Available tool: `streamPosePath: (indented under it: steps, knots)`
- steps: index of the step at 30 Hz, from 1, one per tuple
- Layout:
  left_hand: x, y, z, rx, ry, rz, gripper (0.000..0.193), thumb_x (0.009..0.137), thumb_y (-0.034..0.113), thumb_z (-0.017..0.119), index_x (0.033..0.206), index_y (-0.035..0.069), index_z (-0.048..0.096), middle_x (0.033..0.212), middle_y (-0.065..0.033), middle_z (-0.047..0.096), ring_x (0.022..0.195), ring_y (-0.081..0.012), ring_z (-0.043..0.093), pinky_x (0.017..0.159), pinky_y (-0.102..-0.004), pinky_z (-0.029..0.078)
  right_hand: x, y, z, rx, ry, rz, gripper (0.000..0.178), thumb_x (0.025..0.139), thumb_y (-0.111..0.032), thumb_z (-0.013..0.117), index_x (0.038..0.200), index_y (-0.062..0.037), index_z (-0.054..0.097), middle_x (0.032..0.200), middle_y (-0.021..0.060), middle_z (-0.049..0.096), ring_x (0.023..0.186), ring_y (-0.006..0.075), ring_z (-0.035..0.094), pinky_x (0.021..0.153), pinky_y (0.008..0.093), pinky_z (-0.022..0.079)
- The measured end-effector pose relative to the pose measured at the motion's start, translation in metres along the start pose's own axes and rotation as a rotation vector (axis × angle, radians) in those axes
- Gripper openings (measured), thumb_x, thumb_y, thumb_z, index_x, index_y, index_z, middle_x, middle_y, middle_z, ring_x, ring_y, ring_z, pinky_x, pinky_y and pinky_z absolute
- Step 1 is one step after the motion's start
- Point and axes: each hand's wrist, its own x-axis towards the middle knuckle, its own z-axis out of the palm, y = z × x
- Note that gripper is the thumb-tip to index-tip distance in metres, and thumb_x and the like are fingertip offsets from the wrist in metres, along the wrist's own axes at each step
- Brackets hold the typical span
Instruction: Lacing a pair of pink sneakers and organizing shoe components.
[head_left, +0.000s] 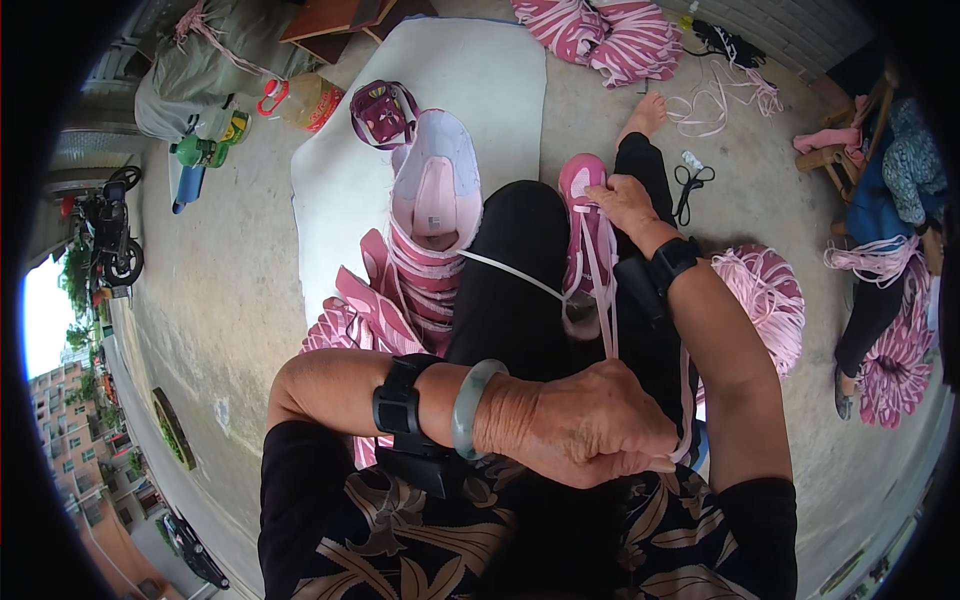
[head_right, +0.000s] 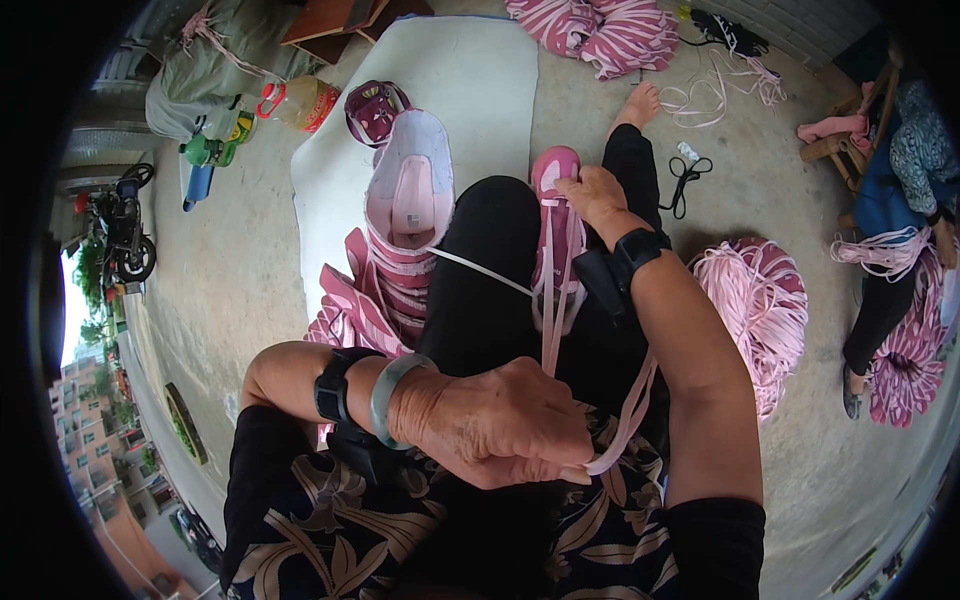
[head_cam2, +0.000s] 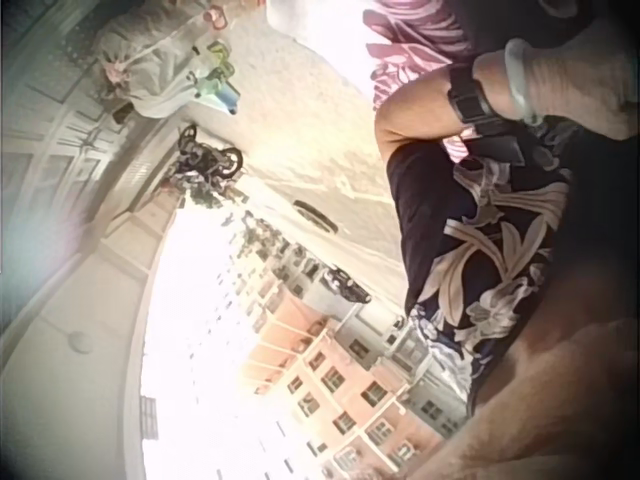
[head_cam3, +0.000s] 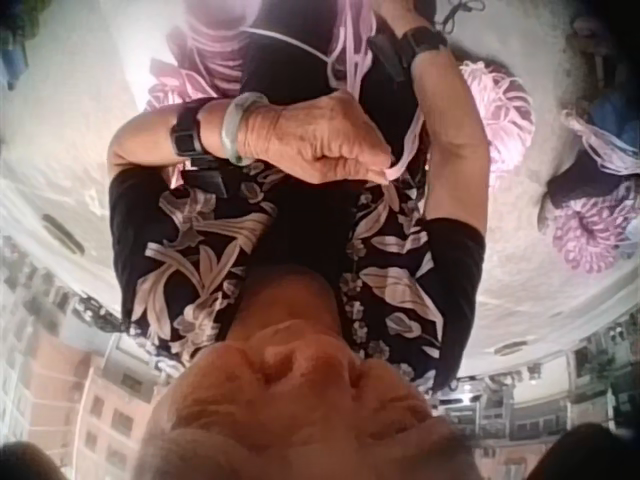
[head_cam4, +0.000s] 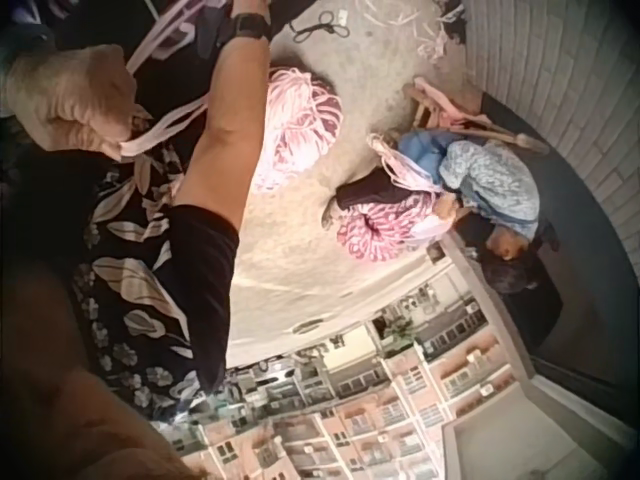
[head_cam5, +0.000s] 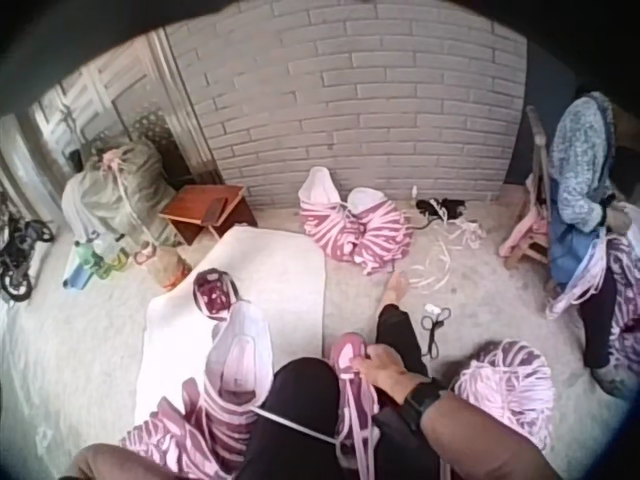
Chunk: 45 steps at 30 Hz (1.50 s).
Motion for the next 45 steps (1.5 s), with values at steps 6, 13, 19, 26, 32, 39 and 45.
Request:
streamPosePath:
  steps: [6,13,19,26,32,39,45]
  knots:
    - [0.003,-0.005,-0.006,0.215,0.024,0.086,0.009,0.078,0.011,0.058,0.080,0.004,0.052,0.069,-0.0071,0.053,0.063,-0.0260,0.054,0.053,-0.0342,0.043,-0.059,0.012,-0.025,0.520,0.163,-0.102,0.026,0.076,-0.021,0.061,0.067,0.0014,0.054,0.055,0.0112,0.050,0.050,0.0155,0.051,0.050,0.0280,0.042]
    - [0.013,-0.014,0.011,0.281,0.028,0.146,0.011,0.079,0.013,0.055,0.084,0.005,0.049,0.067,-0.0069,0.050,0.061,-0.0268,0.051,0.053,-0.0364,0.039,-0.126,0.006,-0.011,-0.139,0.369,-0.868,0.028,0.074,-0.010,0.058,0.101,-0.0037,0.054,0.068,0.0139,0.058,0.060,0.0275,0.058,0.053,0.0344,0.047]
    - [0.015,-0.016,0.016,0.280,0.047,0.127,0.010,0.081,0.014,0.054,0.082,0.005,0.048,0.065,-0.0077,0.049,0.059,-0.0282,0.051,0.053,-0.0376,0.039,-0.112,-0.019,0.005,-0.035,0.415,-0.860,0.028,0.075,-0.016,0.060,0.099,-0.0039,0.053,0.068,0.0098,0.058,0.059,0.0271,0.058,0.053,0.0330,0.048]
    - [0.016,-0.020,0.014,0.236,-0.036,0.046,0.014,0.082,0.013,0.053,0.074,0.004,0.046,0.061,-0.0086,0.048,0.056,-0.0293,0.051,0.050,-0.0369,0.038,-0.138,-0.003,-0.007,-0.065,0.289,-0.866,0.014,0.072,-0.012,0.062,0.069,-0.0050,0.049,0.063,0.0093,0.053,0.061,0.0271,0.057,0.055,0.0335,0.047]
    - [0.022,-0.012,0.011,0.263,-0.086,0.058,0.017,0.081,0.013,0.055,0.069,0.004,0.046,0.057,-0.0082,0.047,0.052,-0.0280,0.050,0.046,-0.0362,0.036,-0.140,0.005,-0.023,0.102,0.087,-0.783,0.009,0.073,-0.010,0.058,0.075,-0.0028,0.054,0.067,0.0119,0.057,0.064,0.0299,0.057,0.055,0.0347,0.046]
    - [-0.028,0.015,-0.033,0.063,0.078,-0.051,0.012,0.076,0.009,0.063,0.080,-0.002,0.059,0.064,-0.0107,0.056,0.060,-0.0257,0.055,0.057,-0.0316,0.042,-0.167,0.054,-0.069,0.152,-0.106,-0.545,0.007,0.074,-0.010,0.058,0.075,-0.0025,0.057,0.062,0.0153,0.055,0.058,0.0321,0.056,0.052,0.0354,0.043]
    - [-0.135,0.013,-0.092,0.287,0.724,-0.637,0.025,0.085,0.019,0.054,0.069,0.001,0.057,0.054,-0.0018,0.051,0.049,-0.0081,0.048,0.048,-0.0204,0.038,-0.187,0.166,-0.112,-0.275,0.251,-0.303,0.011,0.070,-0.005,0.053,0.078,-0.0020,0.059,0.067,0.0176,0.057,0.063,0.0349,0.056,0.058,0.0396,0.045]
